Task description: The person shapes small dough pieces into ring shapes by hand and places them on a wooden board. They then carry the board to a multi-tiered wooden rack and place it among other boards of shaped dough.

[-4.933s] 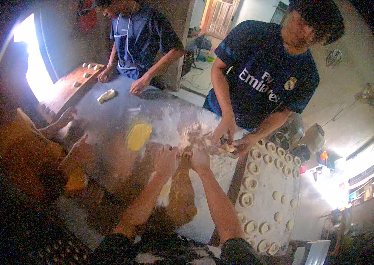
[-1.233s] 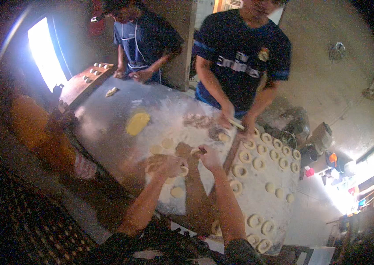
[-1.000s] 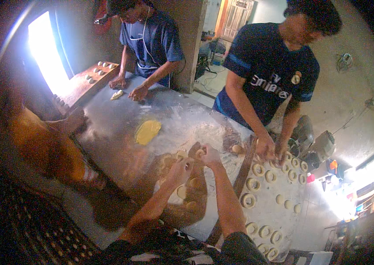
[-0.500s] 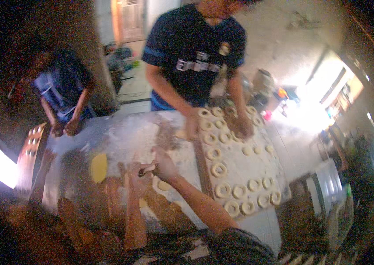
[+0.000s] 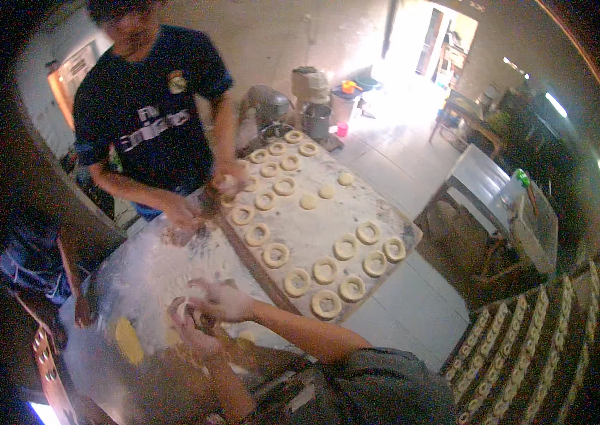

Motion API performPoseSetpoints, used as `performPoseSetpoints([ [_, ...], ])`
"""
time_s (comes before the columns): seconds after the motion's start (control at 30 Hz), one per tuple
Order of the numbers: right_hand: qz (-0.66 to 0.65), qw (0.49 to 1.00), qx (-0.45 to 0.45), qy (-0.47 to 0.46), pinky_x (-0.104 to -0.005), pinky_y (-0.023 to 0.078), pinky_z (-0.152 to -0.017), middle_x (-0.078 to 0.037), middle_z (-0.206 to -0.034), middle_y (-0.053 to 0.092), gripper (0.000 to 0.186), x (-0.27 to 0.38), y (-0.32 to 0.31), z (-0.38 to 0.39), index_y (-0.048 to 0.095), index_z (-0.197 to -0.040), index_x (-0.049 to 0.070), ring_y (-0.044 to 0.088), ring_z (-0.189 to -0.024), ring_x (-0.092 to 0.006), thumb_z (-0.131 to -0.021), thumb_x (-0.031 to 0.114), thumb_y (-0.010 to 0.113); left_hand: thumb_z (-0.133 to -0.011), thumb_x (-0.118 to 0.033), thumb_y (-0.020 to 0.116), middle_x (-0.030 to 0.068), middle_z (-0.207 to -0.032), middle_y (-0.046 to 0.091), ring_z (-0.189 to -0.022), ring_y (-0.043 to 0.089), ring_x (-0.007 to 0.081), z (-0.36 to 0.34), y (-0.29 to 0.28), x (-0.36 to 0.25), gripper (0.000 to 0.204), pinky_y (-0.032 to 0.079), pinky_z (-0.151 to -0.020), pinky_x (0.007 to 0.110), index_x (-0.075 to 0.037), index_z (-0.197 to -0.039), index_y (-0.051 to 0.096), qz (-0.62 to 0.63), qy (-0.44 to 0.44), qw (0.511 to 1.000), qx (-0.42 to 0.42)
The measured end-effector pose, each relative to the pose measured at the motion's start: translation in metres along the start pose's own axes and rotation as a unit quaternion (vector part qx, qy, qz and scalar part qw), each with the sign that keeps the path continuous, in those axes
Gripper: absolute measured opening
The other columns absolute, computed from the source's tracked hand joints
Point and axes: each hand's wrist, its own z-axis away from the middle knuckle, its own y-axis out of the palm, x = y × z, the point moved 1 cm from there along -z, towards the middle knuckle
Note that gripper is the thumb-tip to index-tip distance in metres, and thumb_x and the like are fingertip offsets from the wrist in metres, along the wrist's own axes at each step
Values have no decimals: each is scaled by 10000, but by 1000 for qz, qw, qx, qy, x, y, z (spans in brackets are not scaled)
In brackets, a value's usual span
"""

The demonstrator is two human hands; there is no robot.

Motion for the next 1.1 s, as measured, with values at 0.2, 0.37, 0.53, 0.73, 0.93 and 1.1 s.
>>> performPoseSetpoints([
  [0.2, -416, 907, -56, 27, -242, 478, -674, -86, -1071, 634, 649, -42, -43, 43, 282, -1529, 120, 572, -713, -93, -1028, 523, 369, -1058, -349, 359, 189, -1010, 617, -746, 682, 248, 27, 93, -3, 371, 531, -625, 336, -22, -1136, 517, -328, -12, 939, 105],
  [0.37, -193, 966, -161, -62, -253, 466, -731, -154, -1005, 634, 717, -43, -124, 102, 239, -1547, 116, 587, -770, -143, -1010, 576, 356, -1050, -302, 388, 125, -957, 581, -804, 634, 224, 50, 156, 52, 296, 500, -714, 376, -56, -1131, 530, -68, -130, 982, 118],
  [0.53, -409, 893, -139, -125, -229, 425, -632, -52, -753, 571, 745, -83, -192, 163, 255, -1529, 110, 515, -631, -119, -994, 619, 357, -1034, -248, 417, 149, -945, 639, -798, 660, 288, 75, 251, 44, 232, 506, -711, 401, -63, -1068, 552, -289, 24, 943, 160],
  [0.73, -455, 836, -295, -84, -214, 446, -616, -21, -747, 592, 626, -82, -265, 239, 341, -1465, 72, 563, -665, -78, -1028, 521, 356, -1041, -269, 403, 187, -892, 658, -822, 652, 396, 96, 356, 52, 256, 498, -698, 460, -75, -1084, 564, -318, 12, 906, 280],
  [0.93, -254, 869, -413, -96, -194, 358, -491, 41, -575, 493, 612, -147, -310, 273, 291, -1491, 96, 456, -503, -49, -1039, 507, 331, -1066, -294, 343, 190, -958, 638, -885, 643, 364, 127, 425, 94, 321, 489, -798, 437, -71, -1083, 572, -287, -40, 883, 369],
  [1.1, -177, 867, -462, -58, -217, 408, -494, -25, -659, 600, 722, -185, -333, 313, 142, -1557, 76, 509, -512, -109, -1035, 553, 287, -1059, -342, 349, 282, -850, 627, -870, 624, 502, 148, 464, 103, 320, 479, -719, 550, -73, -1148, 497, -265, -59, 871, 409],
])
